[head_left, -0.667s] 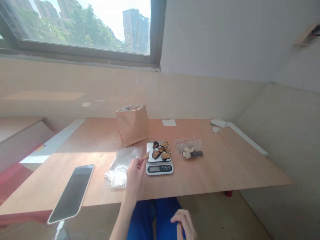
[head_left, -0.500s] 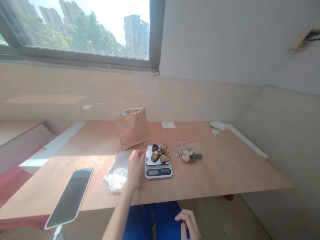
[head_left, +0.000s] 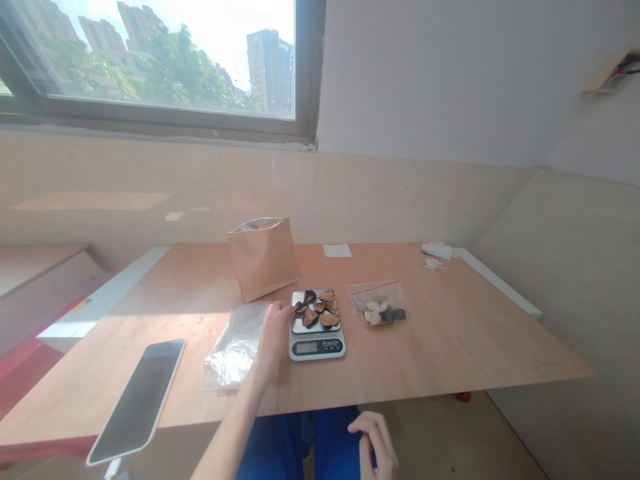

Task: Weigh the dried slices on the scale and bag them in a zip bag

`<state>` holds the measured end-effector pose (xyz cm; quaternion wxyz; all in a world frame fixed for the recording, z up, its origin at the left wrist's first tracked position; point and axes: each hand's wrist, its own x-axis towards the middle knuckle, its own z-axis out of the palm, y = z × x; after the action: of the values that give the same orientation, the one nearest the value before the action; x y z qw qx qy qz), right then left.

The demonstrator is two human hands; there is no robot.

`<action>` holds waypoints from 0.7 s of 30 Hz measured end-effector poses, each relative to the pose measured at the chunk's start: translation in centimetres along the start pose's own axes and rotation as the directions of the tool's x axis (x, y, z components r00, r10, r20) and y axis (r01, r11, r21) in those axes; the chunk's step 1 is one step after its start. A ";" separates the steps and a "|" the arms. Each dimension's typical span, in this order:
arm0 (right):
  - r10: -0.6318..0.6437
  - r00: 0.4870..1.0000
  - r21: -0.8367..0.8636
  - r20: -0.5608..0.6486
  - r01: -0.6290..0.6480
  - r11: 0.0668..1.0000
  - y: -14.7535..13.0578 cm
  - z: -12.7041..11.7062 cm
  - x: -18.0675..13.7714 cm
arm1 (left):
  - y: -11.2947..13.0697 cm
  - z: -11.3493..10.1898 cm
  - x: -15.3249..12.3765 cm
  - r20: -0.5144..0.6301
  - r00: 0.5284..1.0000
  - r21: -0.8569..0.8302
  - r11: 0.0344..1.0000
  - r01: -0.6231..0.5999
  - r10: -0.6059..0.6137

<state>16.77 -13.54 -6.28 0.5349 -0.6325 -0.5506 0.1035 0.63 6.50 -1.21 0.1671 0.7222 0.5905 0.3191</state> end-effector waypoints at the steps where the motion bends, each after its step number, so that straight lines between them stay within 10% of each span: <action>1: -0.003 1.000 0.005 0.010 0.003 1.000 0.0 0.0 0.0 | 0.2 -0.3 0.0 -0.001 1.000 0.006 1.000 -0.011 0.011; 5: -0.032 0.999 0.028 0.041 0.031 0.999 -0.1 -0.2 0.1 | 1.5 -3.2 1.2 -0.226 0.972 0.028 0.998 -0.055 0.060; 9: -0.046 0.998 0.029 0.042 0.045 0.999 -0.3 -0.3 0.1 | 3.6 -8.8 4.6 -0.633 0.753 0.167 0.982 -0.093 0.179; 13: -0.055 0.996 0.026 0.071 0.054 0.998 -0.2 -0.1 -0.3 | 5.2 -14.2 9.1 -0.755 0.639 0.200 0.980 0.012 0.146; 21: -0.108 0.987 0.040 0.120 0.104 0.994 -1.5 1.0 0.5 | 3.0 -14.6 13.2 -0.407 0.913 0.240 0.963 0.126 -0.018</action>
<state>15.38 -12.86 -5.31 0.5158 -0.5856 -0.6132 0.1225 -5.46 16.49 14.94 -0.0421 0.6346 0.6754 0.3732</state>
